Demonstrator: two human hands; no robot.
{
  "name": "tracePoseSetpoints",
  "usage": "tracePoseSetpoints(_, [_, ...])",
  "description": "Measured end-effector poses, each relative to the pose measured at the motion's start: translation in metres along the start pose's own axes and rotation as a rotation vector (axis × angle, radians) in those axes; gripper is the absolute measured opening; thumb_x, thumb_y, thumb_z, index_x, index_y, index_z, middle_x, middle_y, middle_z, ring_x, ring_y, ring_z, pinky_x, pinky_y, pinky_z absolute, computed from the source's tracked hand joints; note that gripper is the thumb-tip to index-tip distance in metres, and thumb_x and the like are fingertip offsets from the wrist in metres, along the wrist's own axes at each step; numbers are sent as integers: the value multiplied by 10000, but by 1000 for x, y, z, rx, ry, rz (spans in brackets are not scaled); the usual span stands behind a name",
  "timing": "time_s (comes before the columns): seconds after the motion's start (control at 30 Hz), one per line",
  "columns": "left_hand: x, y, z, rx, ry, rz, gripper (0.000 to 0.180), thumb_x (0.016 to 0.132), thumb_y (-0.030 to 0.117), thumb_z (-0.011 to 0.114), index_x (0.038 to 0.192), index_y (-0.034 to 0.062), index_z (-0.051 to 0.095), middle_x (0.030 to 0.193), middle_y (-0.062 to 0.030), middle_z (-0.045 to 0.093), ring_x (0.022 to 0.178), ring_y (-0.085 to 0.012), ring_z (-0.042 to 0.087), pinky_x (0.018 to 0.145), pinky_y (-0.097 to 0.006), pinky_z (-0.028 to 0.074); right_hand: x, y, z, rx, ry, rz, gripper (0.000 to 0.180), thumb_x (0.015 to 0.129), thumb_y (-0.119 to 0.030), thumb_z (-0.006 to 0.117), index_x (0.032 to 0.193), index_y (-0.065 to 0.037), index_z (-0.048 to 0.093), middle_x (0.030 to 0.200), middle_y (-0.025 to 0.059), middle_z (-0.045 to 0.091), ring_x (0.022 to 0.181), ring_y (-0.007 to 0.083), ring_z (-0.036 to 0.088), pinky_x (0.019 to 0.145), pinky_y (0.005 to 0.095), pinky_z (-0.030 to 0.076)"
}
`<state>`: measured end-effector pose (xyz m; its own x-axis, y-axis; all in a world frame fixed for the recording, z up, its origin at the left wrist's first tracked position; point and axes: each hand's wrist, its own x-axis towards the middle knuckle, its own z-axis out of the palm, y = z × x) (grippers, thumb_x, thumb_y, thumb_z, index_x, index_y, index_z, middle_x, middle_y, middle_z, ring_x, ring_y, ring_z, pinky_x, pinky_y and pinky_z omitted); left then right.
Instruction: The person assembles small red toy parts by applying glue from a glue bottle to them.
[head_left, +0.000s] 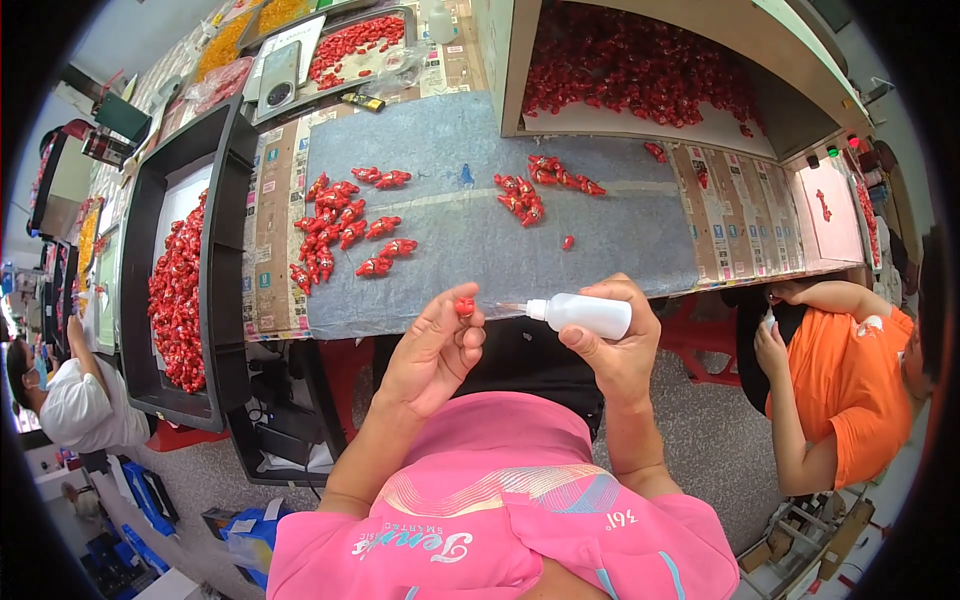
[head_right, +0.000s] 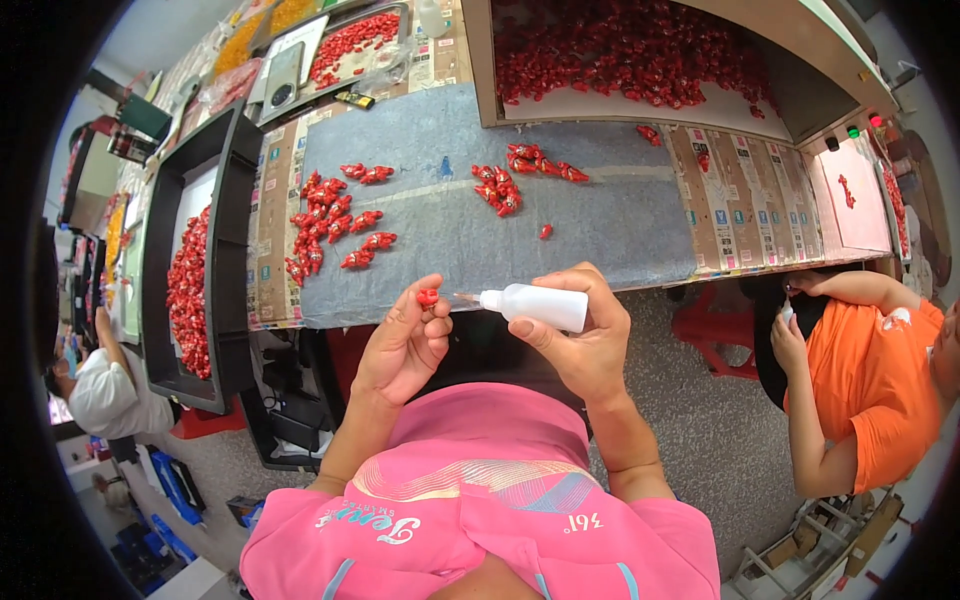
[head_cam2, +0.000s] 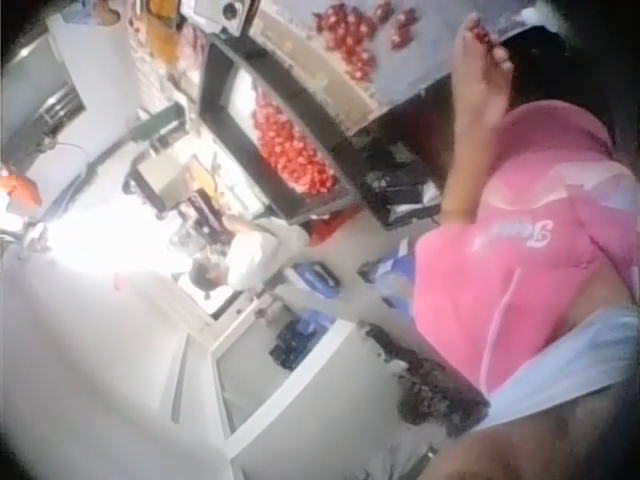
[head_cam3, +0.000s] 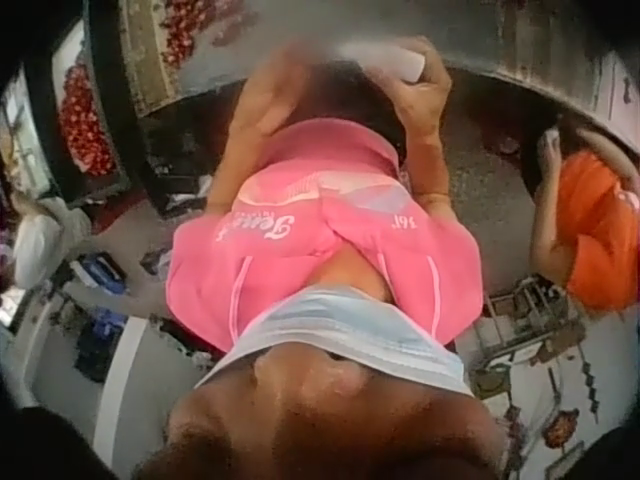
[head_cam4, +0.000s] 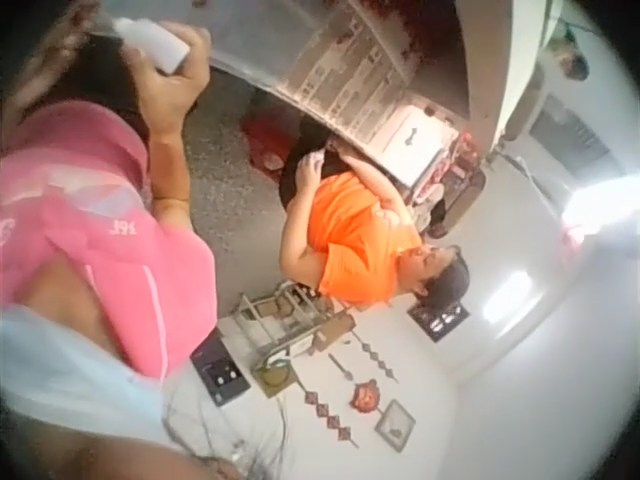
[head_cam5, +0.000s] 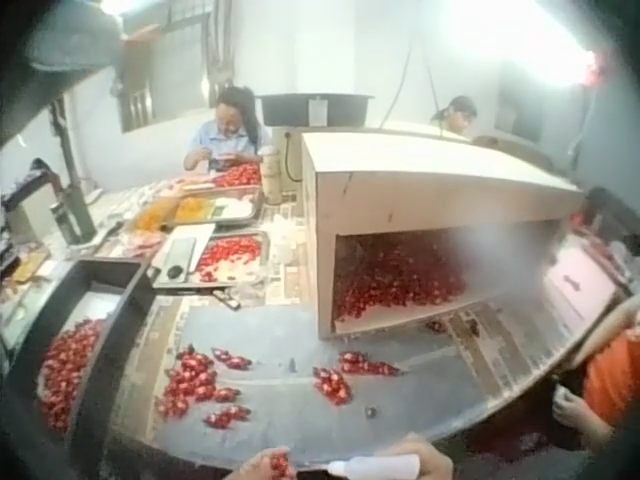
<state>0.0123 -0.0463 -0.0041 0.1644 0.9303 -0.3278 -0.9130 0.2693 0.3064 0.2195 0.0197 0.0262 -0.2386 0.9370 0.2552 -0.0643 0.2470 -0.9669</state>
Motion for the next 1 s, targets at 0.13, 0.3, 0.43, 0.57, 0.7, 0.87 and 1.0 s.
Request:
tracePoseSetpoints(0.13, [0, -2, -1, -51, -33, -5, 358, 975, 279, 494, 1257, 59, 501, 917, -30, 585, 727, -101, 521, 648, -231, 479, -1, 1, 2, -16, 5, -39, 367, 703, -105, 826, 982, -31, 599, 909, 41, 567, 808, 113, 583, 683, 237, 472])
tracePoseSetpoints(0.3, [1, -1, 2, -108, 83, -32, 351, 978, 271, 491, 1260, 62, 505, 919, -12, 575, 722, -86, 501, 634, -226, 474, -1, 1, 5, -42, 4, -46, 357, 707, -108, 824, 978, -32, 604, 901, 46, 570, 807, 119, 584, 682, 240, 471])
tracePoseSetpoints(0.43, [1, -1, 3, 7, 45, -15, 362, 969, 249, 515, 1268, 46, 503, 936, -22, 591, 735, -89, 532, 665, -229, 493, -1, 2, 5, -48, 21, -44, 355, 705, -120, 826, 971, -30, 608, 900, 50, 577, 803, 121, 584, 680, 244, 470])
tracePoseSetpoints(0.57, [2, -4, 6, 157, 61, 34, 343, 970, 196, 508, 1267, 25, 501, 971, -44, 601, 770, -104, 568, 706, -242, 516, -1, 3, 7, -58, 37, -56, 351, 704, -137, 828, 963, -27, 618, 895, 55, 585, 796, 128, 584, 676, 249, 469])
tracePoseSetpoints(0.7, [1, -7, 6, 318, 120, 124, 297, 967, 162, 510, 1229, 25, 537, 992, -58, 628, 815, -128, 609, 724, -259, 528, -1, 2, 6, -89, 31, -69, 350, 702, -147, 829, 961, -25, 627, 879, 58, 587, 783, 134, 585, 670, 254, 469])
tracePoseSetpoints(0.87, [2, -7, 5, 321, 121, 137, 289, 964, 154, 515, 1224, 33, 540, 1004, -78, 639, 822, -146, 632, 737, -274, 543, -2, 4, 7, -98, 37, -87, 349, 700, -155, 829, 957, -19, 636, 872, 69, 603, 769, 143, 592, 658, 259, 470])
tracePoseSetpoints(1.0, [3, -7, 4, 311, 140, 129, 285, 960, 157, 521, 1218, 38, 543, 1022, -93, 647, 841, -163, 647, 758, -286, 553, -2, 5, 6, -118, 31, -100, 350, 697, -160, 830, 954, -20, 639, 873, 77, 621, 766, 152, 599, 659, 263, 474])
